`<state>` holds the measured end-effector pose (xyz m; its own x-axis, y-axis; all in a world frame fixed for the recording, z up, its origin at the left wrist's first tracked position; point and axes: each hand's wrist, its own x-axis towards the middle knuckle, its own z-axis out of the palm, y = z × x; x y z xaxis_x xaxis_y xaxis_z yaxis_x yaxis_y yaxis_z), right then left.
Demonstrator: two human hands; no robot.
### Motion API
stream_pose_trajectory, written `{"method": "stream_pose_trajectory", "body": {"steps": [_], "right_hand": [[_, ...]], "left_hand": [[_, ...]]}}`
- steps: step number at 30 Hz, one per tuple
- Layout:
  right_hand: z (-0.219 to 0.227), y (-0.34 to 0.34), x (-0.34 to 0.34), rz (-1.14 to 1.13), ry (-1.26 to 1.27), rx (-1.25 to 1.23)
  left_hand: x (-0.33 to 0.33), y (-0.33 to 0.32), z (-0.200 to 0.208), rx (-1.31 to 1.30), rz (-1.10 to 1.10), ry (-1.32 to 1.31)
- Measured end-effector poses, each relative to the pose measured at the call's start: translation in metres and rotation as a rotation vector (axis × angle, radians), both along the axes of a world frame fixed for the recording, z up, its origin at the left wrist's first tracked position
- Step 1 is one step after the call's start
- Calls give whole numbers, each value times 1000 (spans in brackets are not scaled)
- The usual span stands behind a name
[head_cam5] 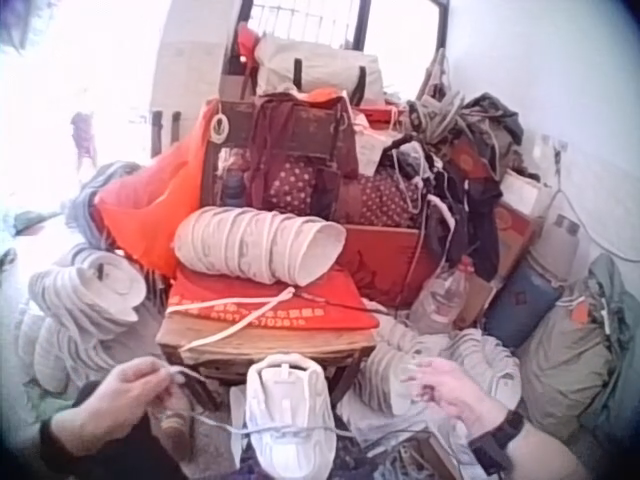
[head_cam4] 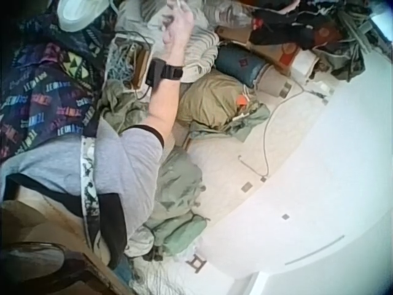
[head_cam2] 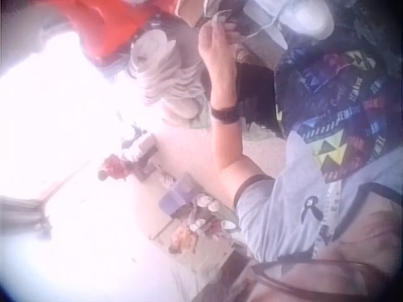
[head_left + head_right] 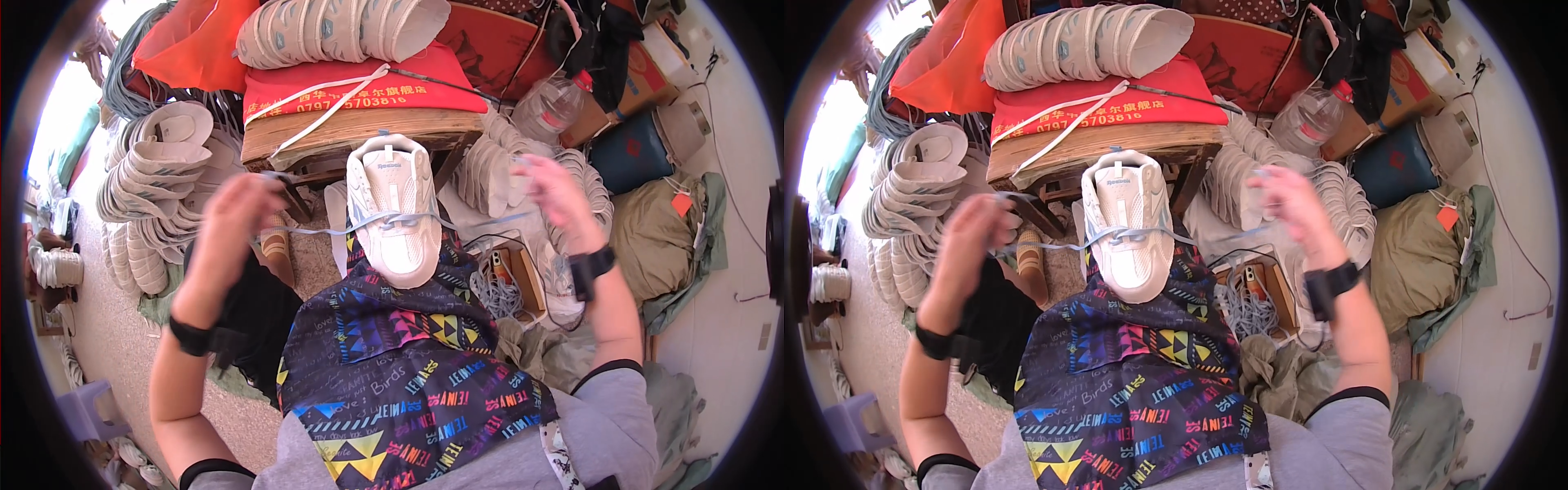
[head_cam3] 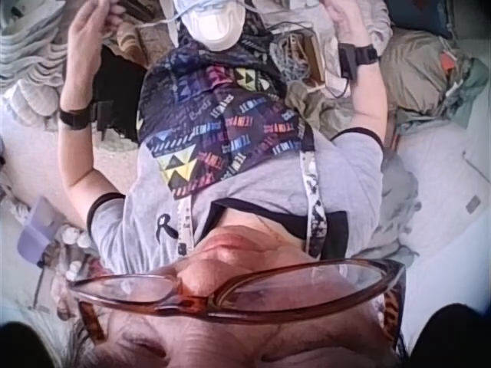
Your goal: The recorder is lacing a white sneaker while sitting in a shoe workshop surrounded by shoe parts.
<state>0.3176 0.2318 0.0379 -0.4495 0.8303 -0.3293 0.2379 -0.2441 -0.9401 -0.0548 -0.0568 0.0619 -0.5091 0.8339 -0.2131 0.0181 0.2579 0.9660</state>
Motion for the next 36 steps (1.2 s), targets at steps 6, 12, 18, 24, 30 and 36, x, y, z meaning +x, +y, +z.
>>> {"method": "stream_pose_trajectory", "body": {"steps": [6,12,18,24,30,36], "right_hand": [[-31,-89,-87,419,43,54],[-45,-97,-83,464,-91,327],[-21,-100,-83,518,-255,417],[-10,-97,-89,573,-388,649],[-6,-105,-100,578,-400,1261],[-13,-107,-102,679,-416,1283]], "left_hand": [[65,47,-65,102,-177,-1],[92,42,-58,-199,-296,135],[95,40,-87,114,-112,150],[94,43,-80,-1,-155,114],[90,39,-85,-60,-175,174],[88,40,-84,-94,-157,188]]}}
